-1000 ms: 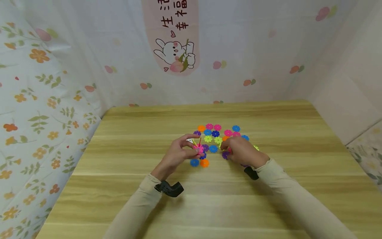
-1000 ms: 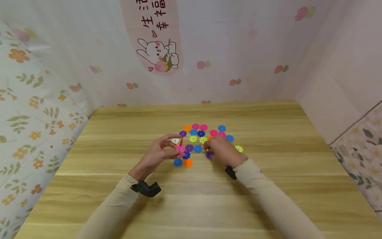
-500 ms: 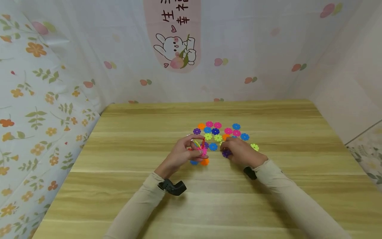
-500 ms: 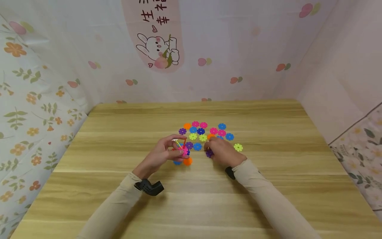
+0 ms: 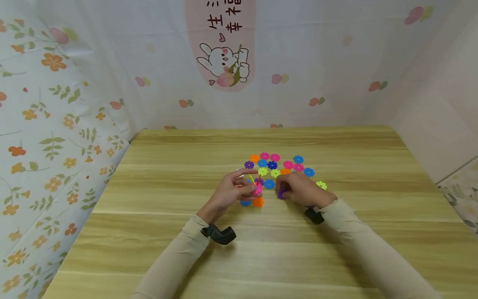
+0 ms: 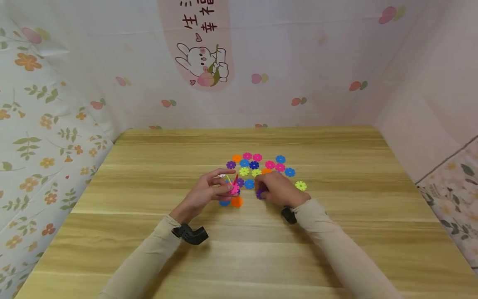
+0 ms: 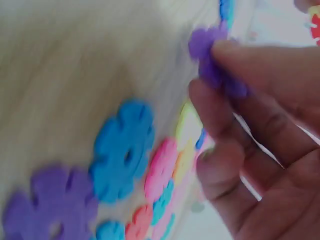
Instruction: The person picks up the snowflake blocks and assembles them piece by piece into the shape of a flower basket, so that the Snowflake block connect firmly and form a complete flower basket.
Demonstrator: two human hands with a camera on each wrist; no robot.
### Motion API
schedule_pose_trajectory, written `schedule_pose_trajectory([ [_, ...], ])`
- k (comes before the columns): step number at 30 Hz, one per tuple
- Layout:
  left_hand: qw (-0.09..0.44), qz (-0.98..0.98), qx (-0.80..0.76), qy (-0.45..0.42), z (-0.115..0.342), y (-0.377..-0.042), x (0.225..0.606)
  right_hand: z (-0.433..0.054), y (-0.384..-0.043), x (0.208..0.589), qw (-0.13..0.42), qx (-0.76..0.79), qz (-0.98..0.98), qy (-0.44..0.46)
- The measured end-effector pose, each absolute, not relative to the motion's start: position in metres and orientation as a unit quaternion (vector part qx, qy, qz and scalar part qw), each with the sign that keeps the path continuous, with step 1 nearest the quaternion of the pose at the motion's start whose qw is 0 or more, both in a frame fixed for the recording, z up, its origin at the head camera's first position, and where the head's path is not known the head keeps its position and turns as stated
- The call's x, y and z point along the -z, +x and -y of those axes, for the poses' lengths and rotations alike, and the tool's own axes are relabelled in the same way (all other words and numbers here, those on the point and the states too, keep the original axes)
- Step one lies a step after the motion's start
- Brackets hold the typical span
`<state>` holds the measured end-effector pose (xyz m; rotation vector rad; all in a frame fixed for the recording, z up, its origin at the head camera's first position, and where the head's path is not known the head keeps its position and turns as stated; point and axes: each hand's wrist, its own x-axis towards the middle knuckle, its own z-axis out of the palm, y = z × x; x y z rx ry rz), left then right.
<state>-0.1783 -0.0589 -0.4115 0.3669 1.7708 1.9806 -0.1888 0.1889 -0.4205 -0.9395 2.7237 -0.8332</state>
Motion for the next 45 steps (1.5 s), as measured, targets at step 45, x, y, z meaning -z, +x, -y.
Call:
schedule_pose_trajectory([
  [45, 0.271, -0.656, -0.687, 0.154, 0.051, -0.173, 0.401, -0.161, -0.161, 0.380, 0.029, 0.562, -0.782, -0.267],
])
